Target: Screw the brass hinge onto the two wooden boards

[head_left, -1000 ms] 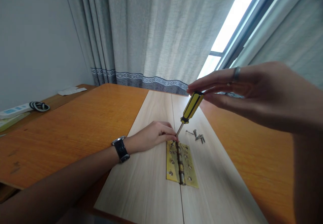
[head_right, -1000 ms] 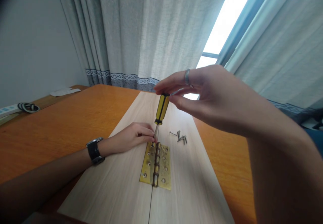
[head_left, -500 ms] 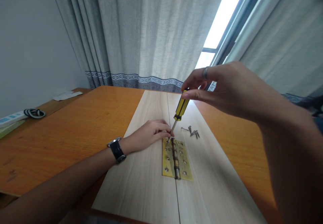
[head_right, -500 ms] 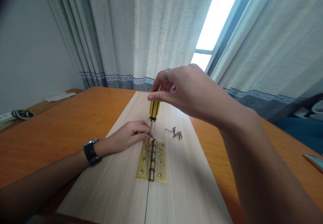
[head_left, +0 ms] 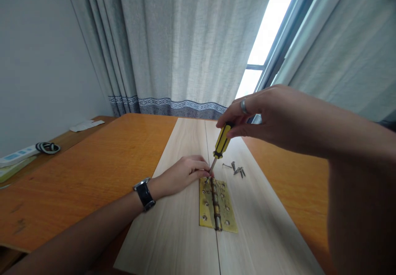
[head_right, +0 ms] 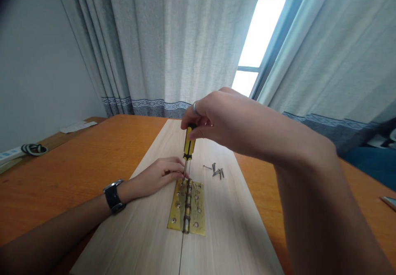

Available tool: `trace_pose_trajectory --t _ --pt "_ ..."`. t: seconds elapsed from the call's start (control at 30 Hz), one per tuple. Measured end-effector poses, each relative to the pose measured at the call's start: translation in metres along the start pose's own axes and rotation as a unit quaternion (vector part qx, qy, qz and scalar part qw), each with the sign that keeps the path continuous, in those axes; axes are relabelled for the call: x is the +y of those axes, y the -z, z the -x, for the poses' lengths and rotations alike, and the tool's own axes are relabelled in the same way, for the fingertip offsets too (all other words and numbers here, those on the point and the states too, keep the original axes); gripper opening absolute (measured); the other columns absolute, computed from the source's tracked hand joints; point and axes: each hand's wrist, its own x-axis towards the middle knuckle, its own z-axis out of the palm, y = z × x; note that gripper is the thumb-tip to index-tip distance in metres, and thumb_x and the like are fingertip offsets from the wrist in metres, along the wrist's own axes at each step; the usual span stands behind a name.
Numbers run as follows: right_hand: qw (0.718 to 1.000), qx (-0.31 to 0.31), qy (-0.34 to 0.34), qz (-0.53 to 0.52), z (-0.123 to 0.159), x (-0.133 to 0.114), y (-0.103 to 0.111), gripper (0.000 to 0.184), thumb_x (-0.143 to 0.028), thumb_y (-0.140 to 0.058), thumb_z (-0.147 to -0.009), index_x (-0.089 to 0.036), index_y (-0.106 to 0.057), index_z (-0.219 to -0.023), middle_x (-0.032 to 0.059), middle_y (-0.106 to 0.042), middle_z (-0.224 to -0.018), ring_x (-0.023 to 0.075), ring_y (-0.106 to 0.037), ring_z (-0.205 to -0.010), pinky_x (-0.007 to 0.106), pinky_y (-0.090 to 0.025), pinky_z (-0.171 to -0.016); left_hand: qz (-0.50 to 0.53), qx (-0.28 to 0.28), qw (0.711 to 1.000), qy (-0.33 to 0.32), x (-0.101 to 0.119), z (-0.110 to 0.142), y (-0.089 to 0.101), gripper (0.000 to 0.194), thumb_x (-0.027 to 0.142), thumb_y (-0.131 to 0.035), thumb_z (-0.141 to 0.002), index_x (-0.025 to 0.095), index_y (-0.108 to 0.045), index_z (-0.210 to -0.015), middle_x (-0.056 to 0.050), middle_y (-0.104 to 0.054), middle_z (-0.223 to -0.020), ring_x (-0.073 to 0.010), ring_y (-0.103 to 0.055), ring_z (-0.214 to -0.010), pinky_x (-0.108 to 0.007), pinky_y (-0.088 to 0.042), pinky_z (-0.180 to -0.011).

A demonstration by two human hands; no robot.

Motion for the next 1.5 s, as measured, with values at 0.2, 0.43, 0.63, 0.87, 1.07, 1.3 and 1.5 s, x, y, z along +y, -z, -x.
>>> trace_pose_trajectory --t 0.2,0.43,0.63,0.87,1.07,1.3,1.5 --pt "1.000 0.009 -0.007 0.029 0.002 -0.003 -0.002 0.026 -0.040 -0.066 -0.088 -0.028 -0.077 -0.108 0.0007 -0.076 -0.082 0.0201 -0.069 -0.076 0.033 -0.048 -0.076 -0.034 0.003 0.999 -0.003 0.003 0.000 -0.001 0.027 0.020 -0.045 -0.102 0.014 -0.070 -0.092 -0.007 -0.066 -0.098 -0.0164 -0.063 -0.095 -0.028 -0.049 -0.090" --pt "0.999 -0.012 0.033 0.001 -0.001 -0.014 0.001 0.028 -0.020 -0.058 -0.090 -0.028 -0.077 -0.109 0.0013 -0.077 -0.099 0.0188 -0.070 -0.086 0.029 -0.049 -0.076 -0.027 0.002 1.000 -0.010 0.002 0.000 -0.001 0.028 0.021 -0.045 -0.102 0.014 -0.069 -0.090 -0.007 -0.066 -0.099 -0.0165 -0.063 -0.096 -0.028 -0.049 -0.090" --pt "1.000 -0.008 0.011 0.016 -0.004 -0.005 -0.002 0.024 -0.022 -0.061 -0.088 -0.028 -0.078 -0.104 -0.0010 -0.077 -0.088 0.0168 -0.068 -0.077 0.030 -0.046 -0.075 -0.030 0.002 1.000 -0.008 0.003 0.000 0.000 0.028 0.020 -0.045 -0.102 0.014 -0.070 -0.090 -0.007 -0.065 -0.097 -0.0164 -0.064 -0.092 -0.029 -0.049 -0.090" --pt "0.999 -0.014 -0.021 0.029 -0.004 0.002 -0.004 0.022 -0.041 -0.067 -0.086 -0.027 -0.078 -0.098 0.0001 -0.074 -0.076 0.0173 -0.064 -0.068 0.031 -0.042 -0.065 -0.050 -0.009 0.999 -0.011 0.001 0.001 -0.001 0.032 0.019 -0.042 -0.102 0.015 -0.071 -0.092 -0.007 -0.066 -0.099 -0.0164 -0.063 -0.093 -0.029 -0.050 -0.091" --pt "0.997 -0.007 -0.036 0.061 -0.005 0.003 -0.003 0.018 -0.048 -0.066 -0.084 -0.033 -0.076 -0.085 -0.0009 -0.070 -0.066 0.0210 -0.062 -0.059 0.035 -0.041 -0.052 -0.045 -0.005 0.999 -0.012 -0.001 0.001 -0.001 0.030 0.020 -0.044 -0.102 0.015 -0.072 -0.094 -0.007 -0.066 -0.096 -0.0158 -0.063 -0.090 -0.028 -0.049 -0.088" --pt "0.999 -0.012 -0.029 0.037 -0.004 0.005 -0.005 0.028 -0.053 -0.061 -0.088 -0.029 -0.076 -0.090 0.0024 -0.072 -0.070 0.0236 -0.068 -0.073 0.035 -0.050 -0.062 -0.029 -0.005 1.000 -0.002 0.000 0.001 0.000 0.023 0.020 -0.049 -0.100 0.014 -0.072 -0.095 -0.007 -0.067 -0.096 -0.0153 -0.063 -0.089 -0.028 -0.049 -0.085" --pt "0.999 -0.023 -0.042 0.016 -0.006 0.011 -0.006 0.025 -0.051 -0.063 -0.088 -0.029 -0.075 -0.088 0.0031 -0.072 -0.070 0.0233 -0.069 -0.076 0.034 -0.052 -0.070 -0.002 0.046 0.999 0.009 0.006 0.001 0.000 0.016 0.019 -0.055 -0.098 0.014 -0.069 -0.103 -0.006 -0.067 -0.100 -0.0147 -0.062 -0.087 -0.028 -0.049 -0.081"
